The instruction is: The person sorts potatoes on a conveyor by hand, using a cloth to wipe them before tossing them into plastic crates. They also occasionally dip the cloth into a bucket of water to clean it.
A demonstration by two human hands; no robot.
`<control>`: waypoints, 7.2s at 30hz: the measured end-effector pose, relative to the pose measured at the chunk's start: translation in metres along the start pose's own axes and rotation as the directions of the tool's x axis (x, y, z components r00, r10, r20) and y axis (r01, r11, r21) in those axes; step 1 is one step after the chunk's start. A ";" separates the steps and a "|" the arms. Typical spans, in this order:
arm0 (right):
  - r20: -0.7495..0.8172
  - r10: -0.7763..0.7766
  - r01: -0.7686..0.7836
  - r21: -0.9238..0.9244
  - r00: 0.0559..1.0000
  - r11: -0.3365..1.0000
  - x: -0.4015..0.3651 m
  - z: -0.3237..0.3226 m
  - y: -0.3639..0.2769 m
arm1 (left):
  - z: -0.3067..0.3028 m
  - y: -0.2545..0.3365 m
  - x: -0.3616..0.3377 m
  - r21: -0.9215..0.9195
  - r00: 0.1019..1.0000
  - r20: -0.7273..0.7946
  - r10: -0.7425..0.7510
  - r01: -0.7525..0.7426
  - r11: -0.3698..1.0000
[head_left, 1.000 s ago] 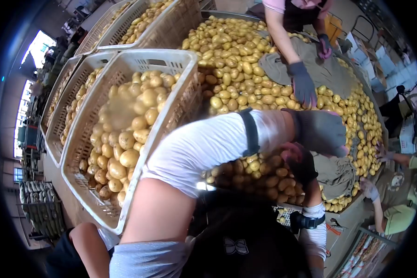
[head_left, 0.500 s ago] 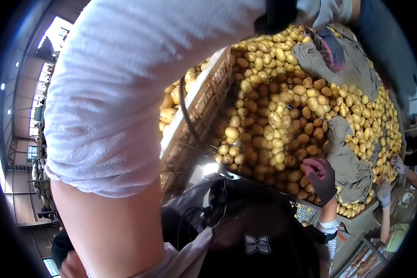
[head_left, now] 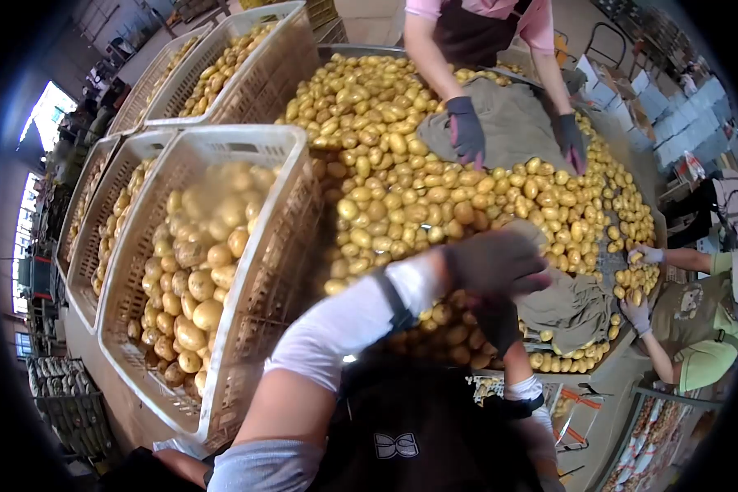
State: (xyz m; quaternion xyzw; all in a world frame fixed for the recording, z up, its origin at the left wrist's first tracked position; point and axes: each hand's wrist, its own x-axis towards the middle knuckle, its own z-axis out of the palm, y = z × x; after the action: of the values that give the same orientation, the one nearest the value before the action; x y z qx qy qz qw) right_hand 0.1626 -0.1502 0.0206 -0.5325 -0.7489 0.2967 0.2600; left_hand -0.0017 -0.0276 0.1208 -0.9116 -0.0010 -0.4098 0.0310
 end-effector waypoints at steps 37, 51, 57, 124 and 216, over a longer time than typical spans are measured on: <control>0.041 0.201 -0.202 0.350 0.979 0.915 0.079 0.039 0.044 | -0.011 -0.003 -0.251 0.101 0.425 -0.067 -0.903 0.903 0.417; 0.873 -0.487 0.254 0.464 0.032 0.849 0.055 0.048 -0.229 | -0.079 -0.031 -0.118 0.429 0.621 0.346 -0.703 0.562 0.708; 0.864 -0.360 0.371 0.224 0.351 0.901 0.017 0.124 -0.196 | -0.088 -0.056 -0.064 0.431 0.856 0.249 -0.454 0.321 0.843; -0.116 -0.201 0.159 -0.295 0.973 0.942 0.298 0.054 -0.007 | -0.019 0.047 -0.182 -0.056 -0.087 0.227 -0.970 0.993 -0.102; 0.796 -0.338 -0.421 0.566 0.502 0.709 -0.004 0.191 0.091 | 0.009 -0.026 -0.068 0.090 0.670 0.223 -0.708 0.709 0.699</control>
State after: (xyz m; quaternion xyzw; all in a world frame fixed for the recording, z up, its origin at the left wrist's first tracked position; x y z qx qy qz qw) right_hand 0.0880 -0.1627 -0.1766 -0.1877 -0.5856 0.7882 0.0240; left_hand -0.0408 0.0003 0.0649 -0.8823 -0.3574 -0.2760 -0.1327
